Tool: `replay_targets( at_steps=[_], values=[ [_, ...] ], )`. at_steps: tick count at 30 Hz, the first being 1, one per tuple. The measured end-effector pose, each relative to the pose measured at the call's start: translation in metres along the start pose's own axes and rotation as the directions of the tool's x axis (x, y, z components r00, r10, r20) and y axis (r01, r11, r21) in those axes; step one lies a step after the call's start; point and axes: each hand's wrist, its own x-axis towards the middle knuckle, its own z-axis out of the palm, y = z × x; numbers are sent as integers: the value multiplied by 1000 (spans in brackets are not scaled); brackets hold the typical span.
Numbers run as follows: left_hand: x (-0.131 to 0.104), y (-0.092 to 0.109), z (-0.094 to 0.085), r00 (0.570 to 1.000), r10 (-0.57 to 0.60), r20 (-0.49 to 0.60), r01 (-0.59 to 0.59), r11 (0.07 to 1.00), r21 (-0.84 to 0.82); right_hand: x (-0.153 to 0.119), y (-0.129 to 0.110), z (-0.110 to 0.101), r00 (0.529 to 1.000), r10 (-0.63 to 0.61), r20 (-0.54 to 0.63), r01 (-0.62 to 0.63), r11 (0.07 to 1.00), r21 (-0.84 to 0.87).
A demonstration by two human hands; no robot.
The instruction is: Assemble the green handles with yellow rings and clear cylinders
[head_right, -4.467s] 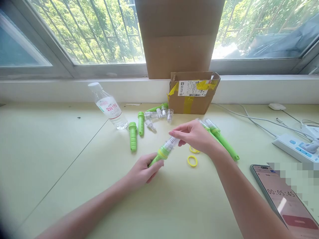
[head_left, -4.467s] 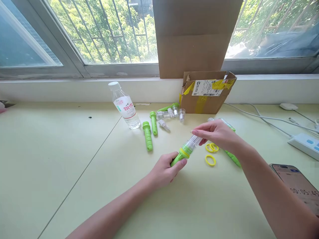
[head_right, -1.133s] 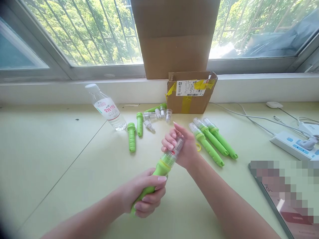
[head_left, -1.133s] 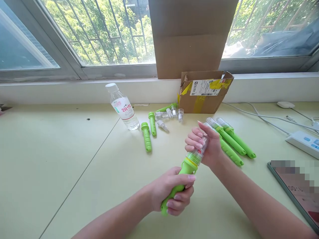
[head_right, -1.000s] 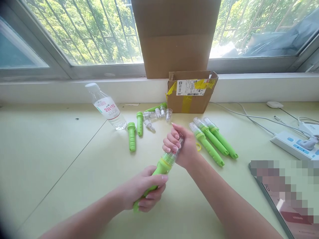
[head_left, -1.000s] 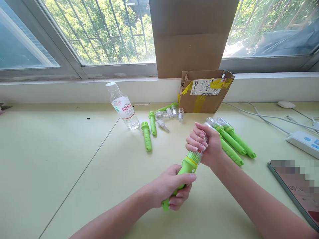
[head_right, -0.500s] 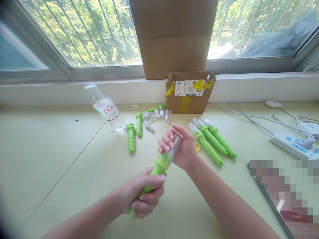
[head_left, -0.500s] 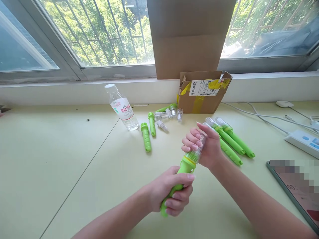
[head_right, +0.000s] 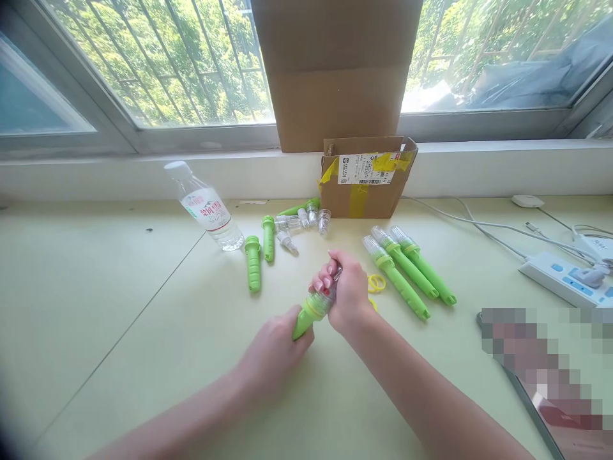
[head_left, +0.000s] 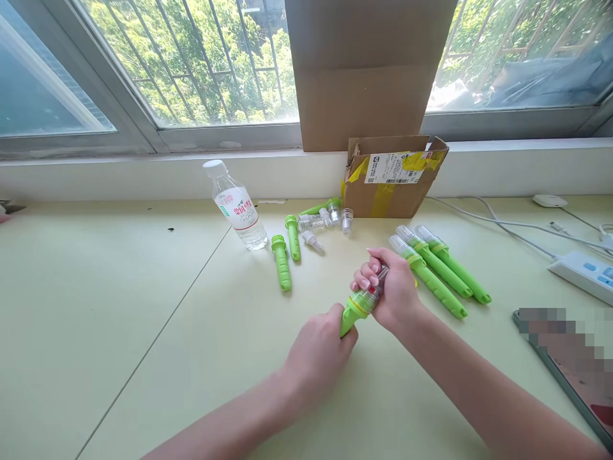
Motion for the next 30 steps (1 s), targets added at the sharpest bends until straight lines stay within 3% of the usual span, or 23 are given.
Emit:
replay_targets(
  at_steps=[2, 3, 5, 6, 8, 10, 13, 17, 19, 21, 23, 24, 25, 27, 29, 30],
  values=[
    [1, 1, -4, 984, -30, 174, 62, 981, -185, 3, -3, -4, 992, 50, 115, -49, 999, -6],
    [1, 3, -7, 949, -52, 310, 150, 941, -303, 4, -5, -6, 975, 78, 207, -79, 997, -4],
    [0, 6, -14, 807, -50, 588, 393, 789, -473, 6, -10, -10, 914, 106, 391, -120, 993, 14],
    [-1, 7, -17, 720, 14, 693, 481, 710, -514, 6, -12, -12, 880, 109, 462, -133, 991, 22],
    [-3, 7, -20, 609, 161, 777, 564, 601, -567, 5, -15, -13, 822, 118, 557, -153, 988, 16],
    [-5, 6, -19, 578, 235, 782, 569, 571, -592, 3, -17, -14, 791, 135, 596, -162, 987, -8],
    [-4, 6, -15, 628, 162, 761, 531, 626, -571, 3, -15, -13, 817, 137, 559, -164, 986, -3],
    [-2, 9, -12, 789, -77, 610, 435, 771, -466, 7, -8, -11, 919, 108, 379, -144, 987, 67],
    [-2, 9, -9, 897, -113, 427, 280, 893, -352, 6, -4, -8, 957, 83, 278, -107, 992, 70],
    [-1, 7, -6, 981, -69, 180, 95, 986, -138, 4, -1, -5, 982, 40, 184, -51, 997, 57],
    [0, 3, -3, 1000, -3, -25, 5, 997, 77, 1, 0, -2, 994, 6, 110, -10, 999, 40],
    [0, 2, -2, 997, 17, -71, -7, 991, 131, 1, 0, -2, 996, 3, 88, -6, 1000, 29],
    [1, 1, -2, 997, 31, -74, -20, 991, 135, 1, -1, -2, 997, 14, 82, -15, 1000, 14],
    [2, 2, -4, 999, 41, 31, -41, 999, 12, 2, -4, -4, 990, 57, 127, -55, 998, -19],
    [2, 4, -10, 971, -8, 238, 59, 976, -209, 4, -7, -7, 966, 95, 242, -90, 995, -33],
    [2, 5, -13, 929, -35, 367, 159, 936, -313, 5, -9, -9, 943, 105, 315, -101, 994, -28]
  ],
)
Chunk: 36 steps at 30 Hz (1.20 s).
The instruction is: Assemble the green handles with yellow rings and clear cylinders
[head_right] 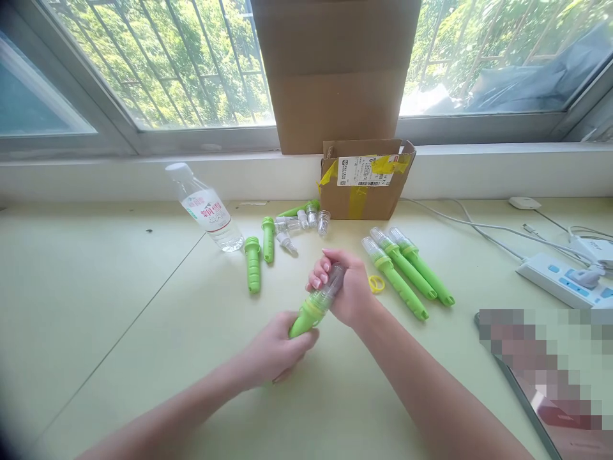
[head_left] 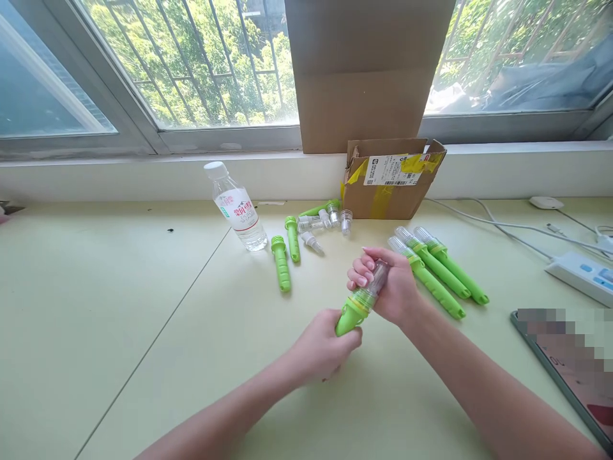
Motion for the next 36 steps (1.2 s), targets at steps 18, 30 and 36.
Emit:
replay_targets(
  at_steps=[18, 30, 36],
  values=[
    [8, -11, 5, 864, 293, -410, 22, 790, 612, -4, 7, 16, 956, -165, -244, 168, 986, -7],
    [-3, -1, -13, 813, 75, 577, 249, 851, -461, -4, -8, -2, 930, -15, 368, -13, 997, 72],
    [-3, -1, -5, 861, 43, 507, 160, 923, -350, -9, -9, 3, 875, 49, 481, -62, 998, 12]
  ],
)
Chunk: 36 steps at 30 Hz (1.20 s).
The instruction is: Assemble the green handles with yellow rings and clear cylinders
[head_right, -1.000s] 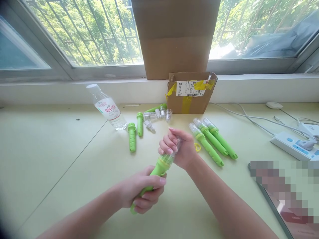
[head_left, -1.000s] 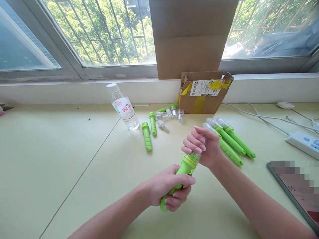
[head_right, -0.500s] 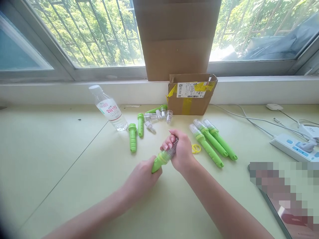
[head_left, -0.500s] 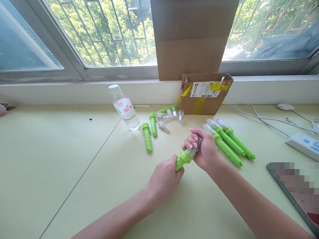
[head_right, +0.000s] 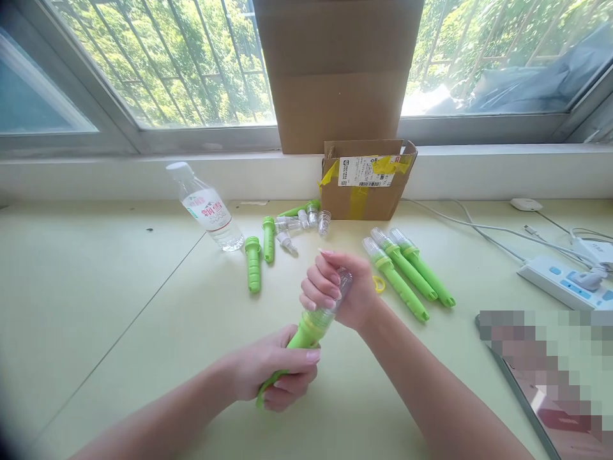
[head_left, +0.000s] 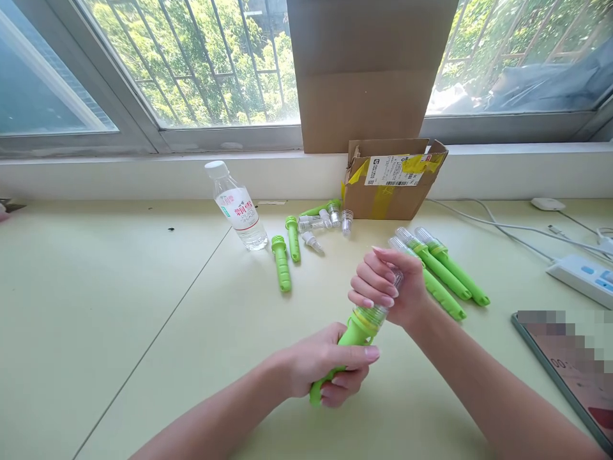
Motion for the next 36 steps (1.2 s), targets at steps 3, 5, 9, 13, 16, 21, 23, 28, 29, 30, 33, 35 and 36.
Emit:
replay_targets(
  at_steps=[3, 5, 9, 13, 16, 21, 23, 28, 29, 30, 33, 35, 36],
  values=[
    [2, 2, 3, 972, 11, -234, 36, 980, 195, 2, 2, -1, 995, -34, -91, 33, 999, -16],
    [5, 1, 5, 907, 81, -413, 66, 941, 331, 4, 4, -2, 976, -85, -198, 83, 996, -17],
    [11, -6, 4, 715, 322, -621, 182, 771, 610, 8, 10, 3, 893, -185, -410, 180, 982, -52],
    [11, -6, 3, 519, 586, -622, 307, 551, 776, 9, 12, 19, 779, -341, -526, 307, 939, -153],
    [7, -1, 4, 639, 480, -601, 168, 676, 718, 8, 9, 21, 808, -288, -515, 234, 958, -168],
    [-1, 5, 0, 976, -83, -200, 104, 990, 99, 4, 3, 6, 960, -89, -265, 71, 995, -76],
    [-1, 5, -2, 995, -95, 0, 95, 994, -52, 1, 0, 4, 991, -49, -123, 41, 997, -71],
    [1, 2, -3, 987, -12, -159, 33, 991, 131, 0, 1, 8, 999, -8, -34, 4, 993, -117],
    [2, 2, -2, 969, 3, -248, 50, 977, 209, 1, 2, 8, 997, -19, -69, 11, 994, -112],
    [3, 2, -1, 943, 18, -332, 77, 959, 271, 3, 4, 7, 993, -38, -109, 28, 995, -100],
    [4, 3, 0, 873, 87, -480, 110, 923, 368, 6, 8, 2, 969, -110, -219, 102, 994, -51],
    [6, 4, -1, 845, 159, -510, 80, 906, 415, 7, 10, 1, 954, -147, -261, 143, 989, -33],
    [6, 4, -2, 831, 194, -521, 71, 892, 446, 8, 11, 1, 948, -162, -274, 160, 987, -29]
  ],
)
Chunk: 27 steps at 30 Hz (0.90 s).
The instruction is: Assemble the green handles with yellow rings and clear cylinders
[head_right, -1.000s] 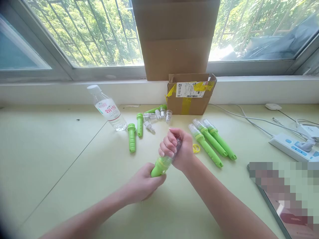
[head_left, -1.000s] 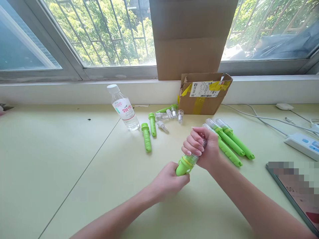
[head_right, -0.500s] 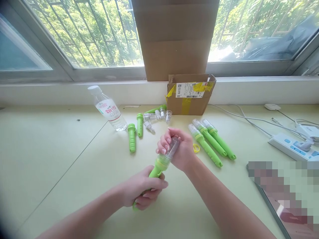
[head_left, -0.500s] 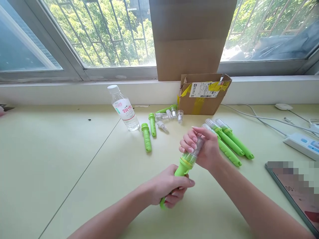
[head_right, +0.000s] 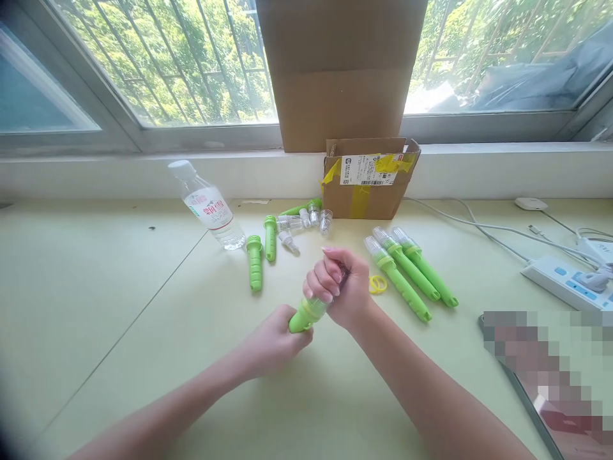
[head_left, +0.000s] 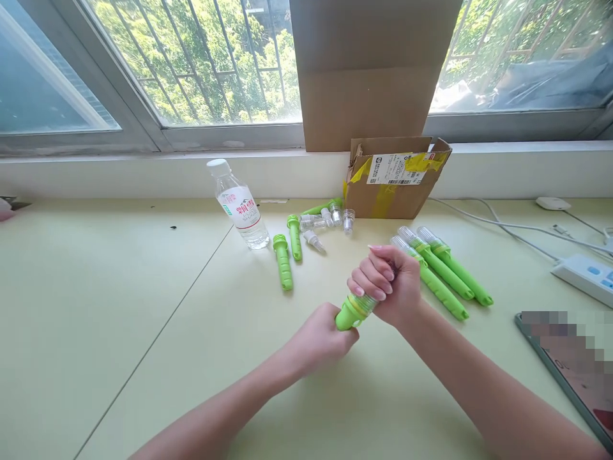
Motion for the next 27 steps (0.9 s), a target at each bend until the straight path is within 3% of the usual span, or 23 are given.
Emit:
replay_targets(
  at_steps=[9, 17, 27],
  values=[
    [17, -16, 0, 979, 112, -170, -55, 950, 307, 1, 6, -1, 980, -132, -149, 125, 991, -55],
    [28, -7, -6, 941, 219, -258, -9, 780, 626, 8, 6, -2, 949, -219, -225, 204, 975, -87],
    [45, 1, -9, 923, 250, -293, 59, 660, 749, 21, 2, -10, 871, -282, -402, 281, 958, -63]
  ],
)
